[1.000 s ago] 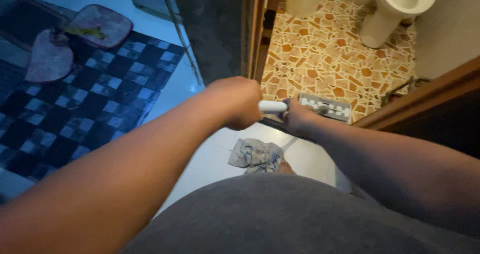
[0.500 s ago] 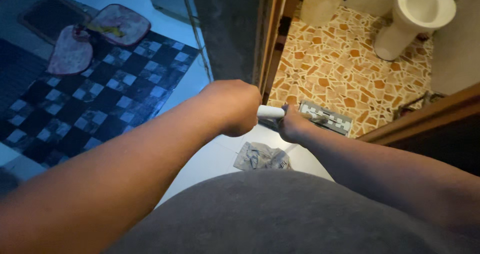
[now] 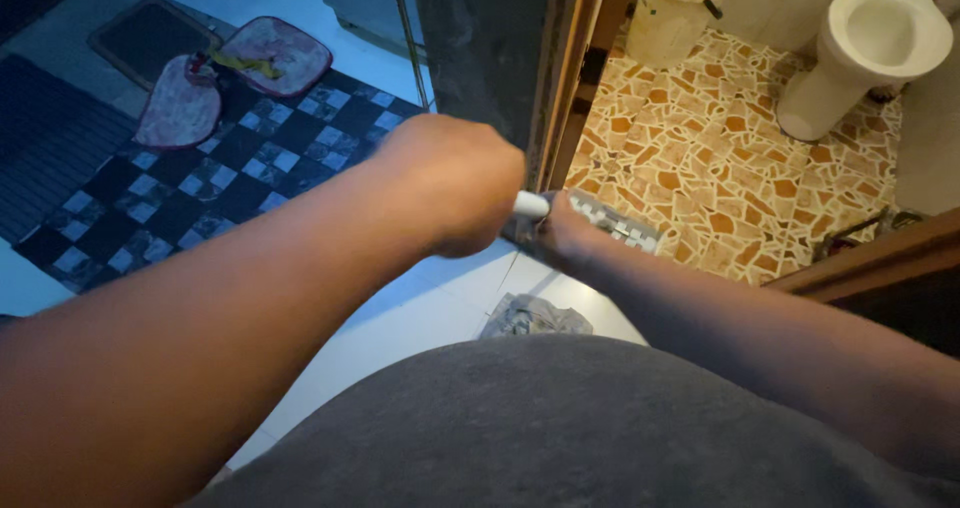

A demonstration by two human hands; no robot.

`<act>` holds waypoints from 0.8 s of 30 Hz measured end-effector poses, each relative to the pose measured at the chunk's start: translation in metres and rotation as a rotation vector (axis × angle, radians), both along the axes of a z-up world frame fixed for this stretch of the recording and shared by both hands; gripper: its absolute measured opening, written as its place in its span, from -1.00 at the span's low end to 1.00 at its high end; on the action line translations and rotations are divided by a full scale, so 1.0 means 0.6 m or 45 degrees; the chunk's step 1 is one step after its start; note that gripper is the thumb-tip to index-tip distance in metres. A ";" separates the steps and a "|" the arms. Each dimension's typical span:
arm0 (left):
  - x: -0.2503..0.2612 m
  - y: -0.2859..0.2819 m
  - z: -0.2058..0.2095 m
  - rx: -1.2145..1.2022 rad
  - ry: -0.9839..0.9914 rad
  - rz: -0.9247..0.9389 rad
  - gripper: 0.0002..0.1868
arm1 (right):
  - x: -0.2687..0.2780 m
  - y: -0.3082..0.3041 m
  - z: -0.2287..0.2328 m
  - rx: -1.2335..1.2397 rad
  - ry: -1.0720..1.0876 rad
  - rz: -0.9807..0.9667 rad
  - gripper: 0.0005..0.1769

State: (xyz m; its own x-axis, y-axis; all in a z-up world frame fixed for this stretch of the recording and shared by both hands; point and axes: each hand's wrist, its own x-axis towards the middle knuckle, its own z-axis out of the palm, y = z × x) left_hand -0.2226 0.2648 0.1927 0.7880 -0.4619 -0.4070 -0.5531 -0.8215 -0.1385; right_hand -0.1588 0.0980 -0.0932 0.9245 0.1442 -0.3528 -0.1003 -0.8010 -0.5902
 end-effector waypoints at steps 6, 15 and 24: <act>0.029 -0.060 -0.147 -0.076 -0.092 -0.315 -0.76 | 0.028 -0.042 -0.028 -0.067 0.022 0.003 -0.40; 0.066 -0.133 -0.300 -0.092 0.001 -0.004 -0.65 | 0.002 -0.088 -0.032 0.004 0.071 -0.076 -0.26; 0.095 -0.233 -0.205 0.272 -0.142 -0.863 -0.71 | 0.102 -0.177 -0.034 -0.046 0.085 -0.081 -0.11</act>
State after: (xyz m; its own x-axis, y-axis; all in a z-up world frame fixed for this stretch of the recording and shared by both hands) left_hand -0.1659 0.1250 0.0697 0.3981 -0.7835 -0.4771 -0.9051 -0.2511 -0.3431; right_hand -0.0975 -0.0083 -0.1137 0.9056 0.0721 -0.4180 -0.1898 -0.8124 -0.5513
